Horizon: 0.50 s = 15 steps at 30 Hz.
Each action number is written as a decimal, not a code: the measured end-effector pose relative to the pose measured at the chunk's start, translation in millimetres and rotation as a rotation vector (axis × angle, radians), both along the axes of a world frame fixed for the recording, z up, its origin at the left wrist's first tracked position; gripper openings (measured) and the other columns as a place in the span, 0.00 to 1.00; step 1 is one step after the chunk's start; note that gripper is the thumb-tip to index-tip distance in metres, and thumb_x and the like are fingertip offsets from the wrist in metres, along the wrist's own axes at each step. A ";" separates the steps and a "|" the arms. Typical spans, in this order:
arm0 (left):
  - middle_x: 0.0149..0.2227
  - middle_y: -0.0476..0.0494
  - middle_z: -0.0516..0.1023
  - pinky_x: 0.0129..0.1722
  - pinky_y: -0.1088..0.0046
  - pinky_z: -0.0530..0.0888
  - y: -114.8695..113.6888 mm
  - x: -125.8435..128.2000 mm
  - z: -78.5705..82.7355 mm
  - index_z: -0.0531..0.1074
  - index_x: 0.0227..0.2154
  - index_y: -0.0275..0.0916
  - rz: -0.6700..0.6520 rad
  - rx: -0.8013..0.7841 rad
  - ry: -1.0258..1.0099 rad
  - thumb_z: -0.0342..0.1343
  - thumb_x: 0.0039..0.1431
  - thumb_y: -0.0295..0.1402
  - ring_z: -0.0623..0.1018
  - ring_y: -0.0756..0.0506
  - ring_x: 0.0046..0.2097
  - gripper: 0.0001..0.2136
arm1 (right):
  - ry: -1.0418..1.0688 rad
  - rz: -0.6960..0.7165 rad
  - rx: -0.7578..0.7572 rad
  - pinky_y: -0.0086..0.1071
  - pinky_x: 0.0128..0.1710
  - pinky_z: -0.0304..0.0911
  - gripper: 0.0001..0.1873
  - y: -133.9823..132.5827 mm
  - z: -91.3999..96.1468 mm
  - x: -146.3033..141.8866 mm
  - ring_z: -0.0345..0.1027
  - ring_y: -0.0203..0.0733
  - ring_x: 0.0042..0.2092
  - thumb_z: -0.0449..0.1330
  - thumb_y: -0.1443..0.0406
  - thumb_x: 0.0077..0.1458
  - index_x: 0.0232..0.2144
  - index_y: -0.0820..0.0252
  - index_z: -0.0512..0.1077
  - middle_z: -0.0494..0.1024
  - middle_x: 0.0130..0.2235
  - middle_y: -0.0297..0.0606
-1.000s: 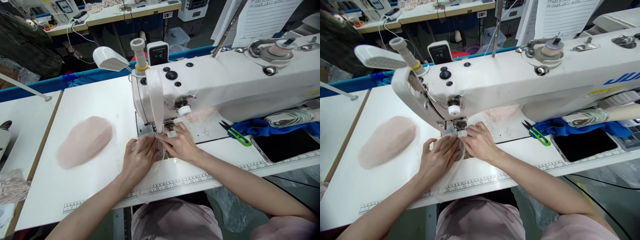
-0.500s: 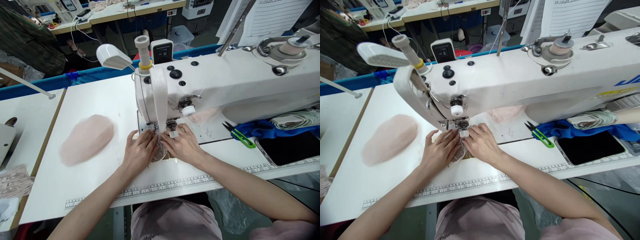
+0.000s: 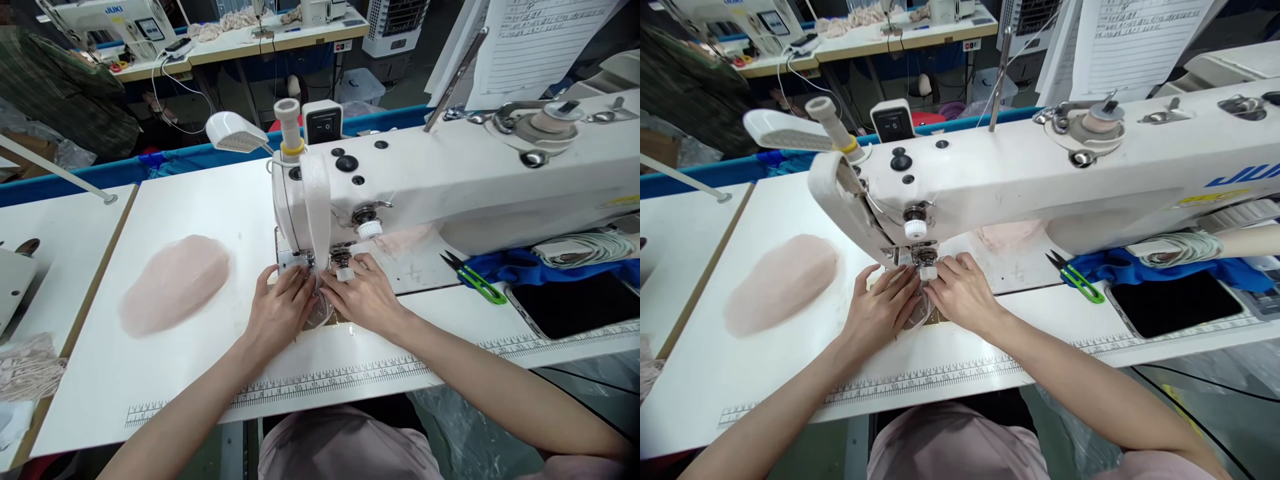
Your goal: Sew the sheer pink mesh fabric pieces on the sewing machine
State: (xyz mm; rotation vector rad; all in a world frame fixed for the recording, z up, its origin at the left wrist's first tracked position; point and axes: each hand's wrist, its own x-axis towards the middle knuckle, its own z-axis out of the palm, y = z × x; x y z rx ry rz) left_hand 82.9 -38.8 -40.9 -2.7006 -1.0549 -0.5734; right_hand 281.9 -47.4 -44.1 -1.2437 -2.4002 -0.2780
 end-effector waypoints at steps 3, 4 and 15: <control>0.49 0.40 0.78 0.57 0.56 0.60 0.6 0.2 -0.3 0.72 0.51 0.39 -0.006 -0.001 -0.010 0.52 0.64 0.30 0.75 0.42 0.52 0.14 | 0.002 -0.003 0.001 0.40 0.45 0.51 0.12 0.2 0.5 -0.1 0.64 0.45 0.39 0.55 0.65 0.62 0.35 0.62 0.79 0.77 0.30 0.41; 0.49 0.41 0.78 0.57 0.55 0.60 0.9 0.1 -0.7 0.72 0.51 0.39 -0.004 -0.004 -0.012 0.52 0.64 0.30 0.75 0.42 0.52 0.14 | 0.003 -0.003 -0.003 0.40 0.45 0.51 0.12 0.3 0.5 -0.2 0.64 0.45 0.39 0.55 0.65 0.62 0.35 0.62 0.79 0.77 0.30 0.41; 0.51 0.39 0.77 0.58 0.53 0.59 5.2 -0.7 -1.6 0.71 0.52 0.39 0.018 -0.034 -0.002 0.50 0.64 0.31 0.76 0.41 0.51 0.15 | -0.006 -0.010 -0.027 0.40 0.45 0.52 0.12 2.5 2.0 -2.3 0.65 0.45 0.40 0.55 0.65 0.63 0.38 0.61 0.78 0.79 0.36 0.42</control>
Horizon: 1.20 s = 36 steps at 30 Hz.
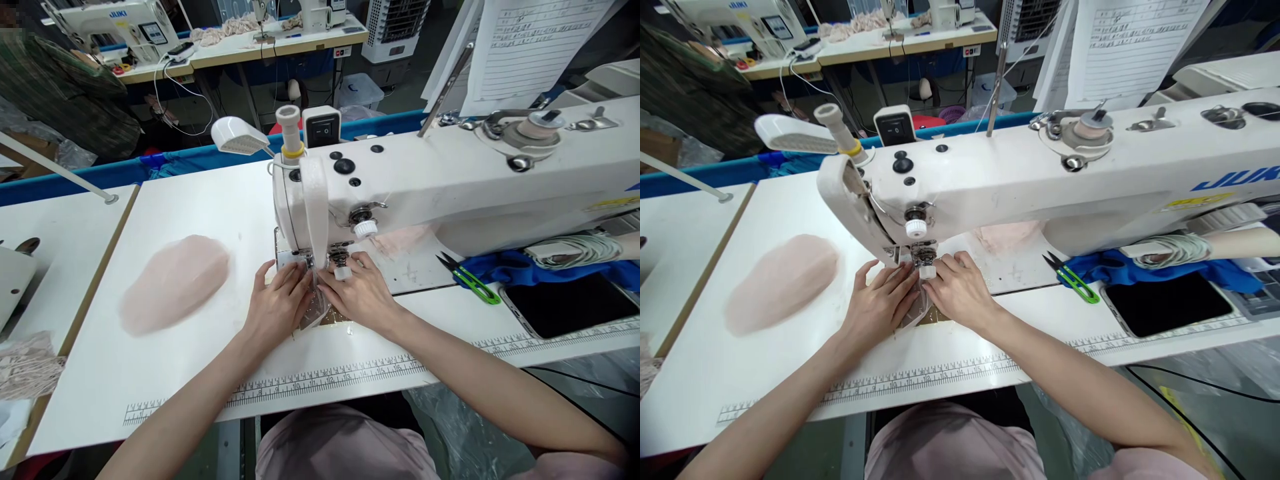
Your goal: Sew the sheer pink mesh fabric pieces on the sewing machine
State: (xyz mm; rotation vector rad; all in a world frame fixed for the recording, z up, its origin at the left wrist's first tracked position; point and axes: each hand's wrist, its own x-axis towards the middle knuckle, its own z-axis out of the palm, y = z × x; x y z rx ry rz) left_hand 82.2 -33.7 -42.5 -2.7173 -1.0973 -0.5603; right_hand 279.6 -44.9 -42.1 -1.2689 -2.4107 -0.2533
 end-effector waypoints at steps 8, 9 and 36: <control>0.51 0.39 0.77 0.55 0.58 0.66 -8.5 -3.2 14.1 0.71 0.49 0.37 -0.006 -0.034 -0.044 0.52 0.63 0.31 0.75 0.41 0.52 0.13 | 0.078 0.132 0.006 0.39 0.44 0.55 0.13 1.0 0.2 11.3 0.65 0.44 0.39 0.54 0.71 0.58 0.40 0.62 0.77 0.78 0.35 0.41; 0.49 0.39 0.77 0.51 0.60 0.69 -11.5 -5.1 20.4 0.71 0.47 0.37 -0.015 -0.085 -0.056 0.53 0.63 0.34 0.75 0.41 0.50 0.12 | 0.088 0.183 -0.025 0.39 0.44 0.56 0.15 0.9 1.0 13.5 0.65 0.44 0.39 0.54 0.71 0.55 0.43 0.62 0.76 0.78 0.37 0.42; 0.29 0.44 0.74 0.27 0.68 0.68 0.3 -5.9 4.4 0.69 0.31 0.38 -0.015 -0.465 -0.116 0.44 0.60 0.29 0.72 0.46 0.30 0.09 | 0.343 0.242 -0.319 0.31 0.35 0.66 0.08 3.5 -3.0 18.2 0.74 0.36 0.32 0.57 0.67 0.60 0.37 0.55 0.77 0.81 0.34 0.34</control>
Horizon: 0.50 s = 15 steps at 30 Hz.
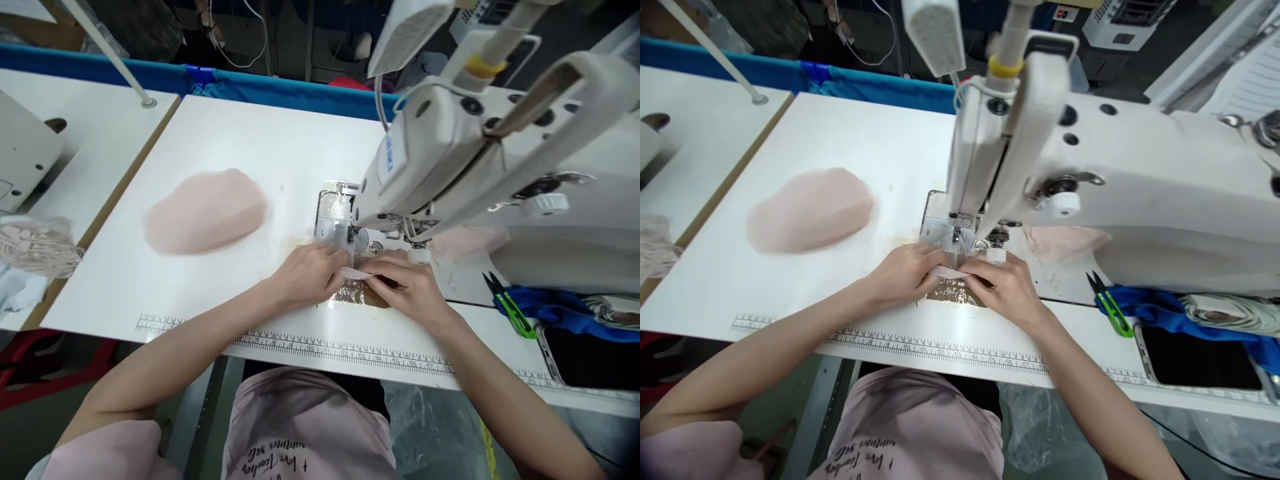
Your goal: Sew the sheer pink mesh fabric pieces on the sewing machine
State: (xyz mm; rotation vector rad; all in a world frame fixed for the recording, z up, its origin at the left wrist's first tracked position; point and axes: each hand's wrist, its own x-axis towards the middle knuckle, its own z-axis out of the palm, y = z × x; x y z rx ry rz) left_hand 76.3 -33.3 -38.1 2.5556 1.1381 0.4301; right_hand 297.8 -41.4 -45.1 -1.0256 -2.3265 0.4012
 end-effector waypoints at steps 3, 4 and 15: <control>0.34 0.43 0.76 0.29 0.68 0.70 0.6 -4.0 0.0 0.69 0.38 0.37 -0.026 0.019 -0.056 0.49 0.61 0.39 0.74 0.45 0.33 0.11 | 0.042 0.018 -0.038 0.31 0.35 0.68 0.08 0.9 -2.5 1.0 0.75 0.37 0.33 0.58 0.67 0.60 0.38 0.55 0.77 0.81 0.34 0.34; 0.35 0.42 0.76 0.29 0.68 0.70 1.1 -5.1 -0.6 0.69 0.40 0.37 -0.032 0.025 -0.061 0.49 0.61 0.39 0.74 0.44 0.35 0.12 | 0.049 0.015 -0.044 0.31 0.35 0.68 0.08 0.9 -2.6 0.7 0.75 0.37 0.33 0.58 0.67 0.60 0.38 0.55 0.77 0.81 0.35 0.35; 0.39 0.41 0.76 0.29 0.69 0.69 5.6 -7.0 -4.1 0.71 0.45 0.35 -0.019 0.008 -0.008 0.49 0.61 0.29 0.76 0.43 0.39 0.12 | 0.192 0.018 -0.029 0.33 0.30 0.69 0.10 2.6 5.4 -11.3 0.74 0.39 0.31 0.61 0.69 0.56 0.39 0.53 0.78 0.81 0.32 0.36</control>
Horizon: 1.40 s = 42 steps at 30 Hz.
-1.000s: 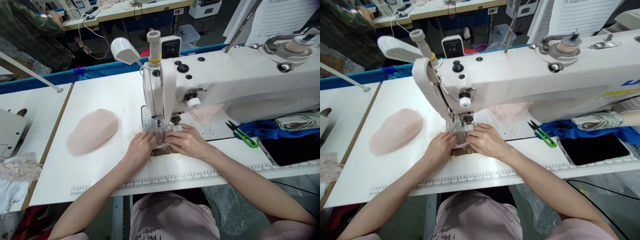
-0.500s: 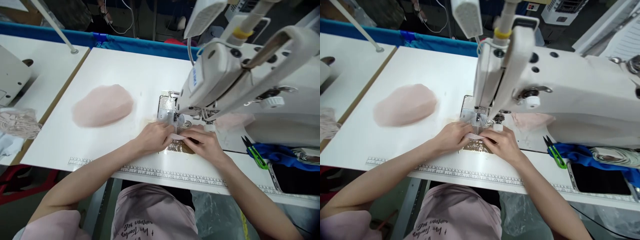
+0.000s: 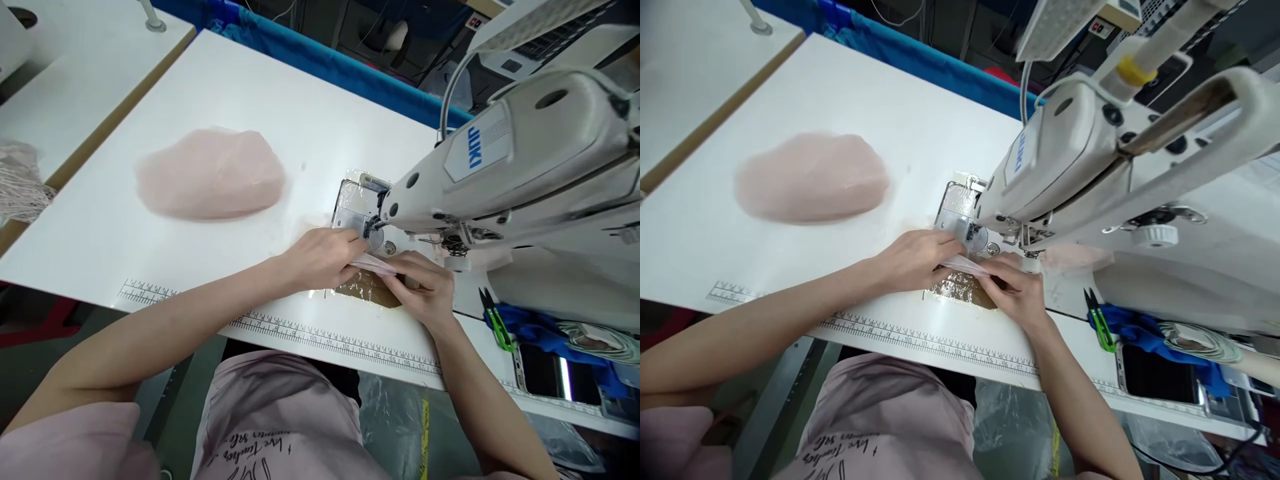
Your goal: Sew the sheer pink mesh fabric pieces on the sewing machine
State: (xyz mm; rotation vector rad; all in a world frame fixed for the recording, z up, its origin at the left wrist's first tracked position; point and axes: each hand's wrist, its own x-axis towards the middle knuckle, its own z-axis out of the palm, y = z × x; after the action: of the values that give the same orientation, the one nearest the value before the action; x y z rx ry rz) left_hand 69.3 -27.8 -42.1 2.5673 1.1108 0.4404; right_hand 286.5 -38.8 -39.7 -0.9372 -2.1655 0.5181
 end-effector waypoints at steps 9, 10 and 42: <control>0.37 0.43 0.76 0.33 0.70 0.69 1.8 -0.2 6.3 0.75 0.38 0.37 0.095 -0.284 -0.303 0.39 0.64 0.54 0.76 0.45 0.37 0.27 | -0.030 -0.004 -0.025 0.35 0.30 0.68 0.07 0.2 -6.3 1.4 0.71 0.39 0.29 0.63 0.70 0.54 0.34 0.52 0.78 0.79 0.31 0.36; 0.37 0.43 0.76 0.34 0.69 0.69 2.7 0.6 5.2 0.75 0.38 0.36 0.125 -0.307 -0.334 0.38 0.66 0.53 0.76 0.45 0.37 0.27 | -0.036 -0.010 -0.028 0.34 0.30 0.68 0.08 -0.4 -7.0 1.7 0.71 0.39 0.29 0.63 0.70 0.54 0.35 0.52 0.78 0.79 0.31 0.35; 0.22 0.51 0.69 0.26 0.74 0.62 9.6 25.1 -7.7 0.77 0.31 0.38 0.408 -0.342 -0.727 0.58 0.52 0.32 0.66 0.53 0.25 0.05 | 0.072 0.035 -0.027 0.28 0.29 0.65 0.06 -3.2 -14.4 -0.5 0.69 0.34 0.29 0.61 0.65 0.57 0.32 0.57 0.79 0.78 0.29 0.34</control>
State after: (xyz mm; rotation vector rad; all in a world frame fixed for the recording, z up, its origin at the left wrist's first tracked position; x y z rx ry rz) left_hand 94.5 -18.2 -49.8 1.6512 1.2606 1.0651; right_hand 285.9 -42.0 -54.1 -0.8826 -2.1183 0.5904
